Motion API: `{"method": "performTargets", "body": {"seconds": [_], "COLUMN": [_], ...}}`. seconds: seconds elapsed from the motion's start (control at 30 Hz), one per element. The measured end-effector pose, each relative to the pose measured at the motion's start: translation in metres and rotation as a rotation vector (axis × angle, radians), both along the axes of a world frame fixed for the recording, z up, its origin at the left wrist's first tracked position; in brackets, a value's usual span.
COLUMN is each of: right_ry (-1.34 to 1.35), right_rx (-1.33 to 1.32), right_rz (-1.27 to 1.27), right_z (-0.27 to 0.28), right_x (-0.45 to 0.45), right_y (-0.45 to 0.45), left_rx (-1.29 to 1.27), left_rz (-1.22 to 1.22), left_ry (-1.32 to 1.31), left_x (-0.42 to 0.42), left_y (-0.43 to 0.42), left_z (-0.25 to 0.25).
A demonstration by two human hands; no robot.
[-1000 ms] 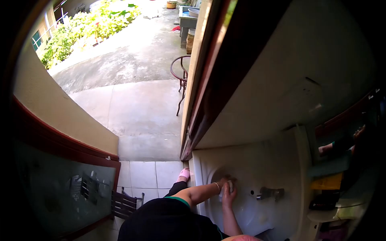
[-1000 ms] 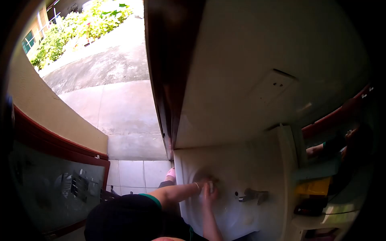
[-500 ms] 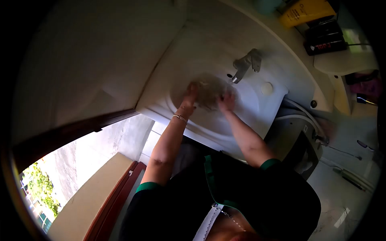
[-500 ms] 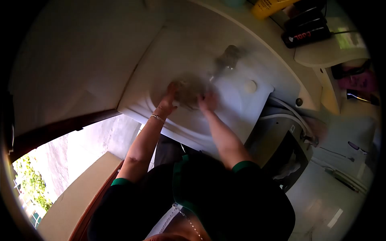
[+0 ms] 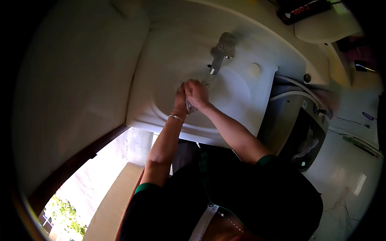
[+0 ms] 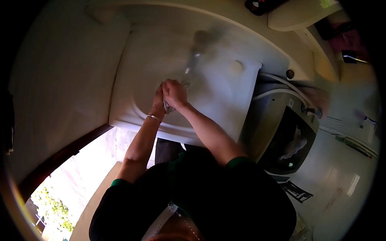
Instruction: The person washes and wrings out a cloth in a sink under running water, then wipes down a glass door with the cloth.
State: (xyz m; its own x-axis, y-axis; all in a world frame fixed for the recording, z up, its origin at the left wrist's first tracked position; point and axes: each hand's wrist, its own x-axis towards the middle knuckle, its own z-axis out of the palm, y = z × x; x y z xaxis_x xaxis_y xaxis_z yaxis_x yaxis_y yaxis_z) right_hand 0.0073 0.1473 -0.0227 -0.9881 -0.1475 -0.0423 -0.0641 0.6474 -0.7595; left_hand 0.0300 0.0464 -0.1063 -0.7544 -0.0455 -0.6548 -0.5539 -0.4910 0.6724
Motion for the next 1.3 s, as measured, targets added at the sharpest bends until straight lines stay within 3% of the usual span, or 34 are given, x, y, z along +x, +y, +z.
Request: {"method": "performTargets", "body": {"seconds": [0.1, 0.13, 0.23, 0.27, 0.3, 0.37, 0.4, 0.47, 0.5, 0.57, 0.6, 0.73, 0.77, 0.83, 0.9, 0.97, 1.03, 1.1, 1.13, 1.2, 1.23, 1.27, 1.3], "right_ry": [-0.023, 0.093, 0.342, 0.472, 0.466, -0.64, -0.625, -0.276, 0.052, 0.083, -0.042, 0.029, -0.173, -0.092, -0.24, -0.008, -0.085, 0.088, -0.17, -0.415, -0.244, -0.073, -0.162], "right_rx": [0.16, 0.241, 0.395, 0.485, 0.485, -0.578, -0.65, -0.583, -0.43, -0.355, -0.281, -0.253, -0.168, -0.087, 0.173, 0.272, 0.207, 0.283, 0.077, -0.517, -0.451, -0.381, -0.437], "right_rz": [-0.108, -0.11, -0.14, -0.187, -0.192, -0.354, -0.296, -0.132, -0.023, 0.191, 0.265, -0.063, -0.144, -0.07, 0.087, 0.022, -0.024, -0.208, -0.205, -0.04, 0.055, 0.151, 0.233], "right_z": [-0.035, -0.051, -0.071, -0.074, -0.078, -0.081, -0.076, -0.042, -0.015, 0.044, 0.064, -0.01, -0.013, -0.023, -0.013, -0.022, -0.053, -0.113, -0.114, -0.085, -0.056, -0.016, 0.031], "right_x": [-0.02, -0.02, -0.004, 0.004, 0.006, 0.012, 0.015, 0.032, 0.038, 0.042, 0.038, -0.001, -0.017, -0.031, -0.033, -0.026, -0.009, 0.014, 0.011, 0.016, 0.028, 0.039, 0.044], "right_y": [0.039, 0.06, 0.084, 0.086, 0.077, 0.037, 0.017, -0.017, -0.025, -0.022, -0.019, -0.005, 0.008, 0.037, 0.062, 0.092, 0.093, 0.072, 0.052, 0.02, 0.006, -0.005, -0.007], "left_rx": [0.212, -0.014, 0.168, 0.146, 0.144, 0.236, 0.232, 0.29, 0.381, 0.537, 0.576, 0.388, 0.333, 0.243, 0.099, 0.03, 0.031, -0.002, 0.005, 0.052, 0.103, 0.303, 0.601], "left_rz": [0.164, -0.036, 0.005, -0.061, -0.066, -0.069, -0.073, 0.048, 0.087, 0.097, 0.109, 0.112, 0.073, -0.011, 0.017, -0.198, -0.092, -0.198, -0.086, -0.061, -0.033, -0.033, -0.028], "left_ry": [0.044, 0.093, 0.01, 0.028, 0.023, -0.119, -0.115, -0.139, -0.103, -0.019, 0.007, -0.07, -0.105, -0.116, 0.026, 0.102, -0.018, -0.023, -0.166, -0.26, -0.368, -0.005, -0.02], "left_x": [0.003, 0.004, 0.02, 0.023, 0.019, 0.012, 0.002, -0.009, -0.011, -0.006, -0.003, 0.001, 0.001, 0.001, 0.002, 0.01, 0.024, 0.031, 0.026, 0.006, 0.002, 0.007, 0.006], "left_y": [-0.001, -0.016, -0.051, -0.066, -0.058, -0.034, -0.031, -0.025, -0.028, -0.035, -0.032, -0.006, 0.002, 0.003, -0.007, -0.035, -0.043, -0.045, -0.029, -0.03, -0.031, -0.035, -0.049], "left_z": [0.008, 0.027, 0.047, 0.014, 0.021, 0.045, 0.034, 0.001, -0.011, -0.021, -0.017, 0.015, 0.023, 0.027, 0.024, 0.057, 0.062, 0.055, 0.068, 0.037, 0.023, 0.019, -0.015]}}
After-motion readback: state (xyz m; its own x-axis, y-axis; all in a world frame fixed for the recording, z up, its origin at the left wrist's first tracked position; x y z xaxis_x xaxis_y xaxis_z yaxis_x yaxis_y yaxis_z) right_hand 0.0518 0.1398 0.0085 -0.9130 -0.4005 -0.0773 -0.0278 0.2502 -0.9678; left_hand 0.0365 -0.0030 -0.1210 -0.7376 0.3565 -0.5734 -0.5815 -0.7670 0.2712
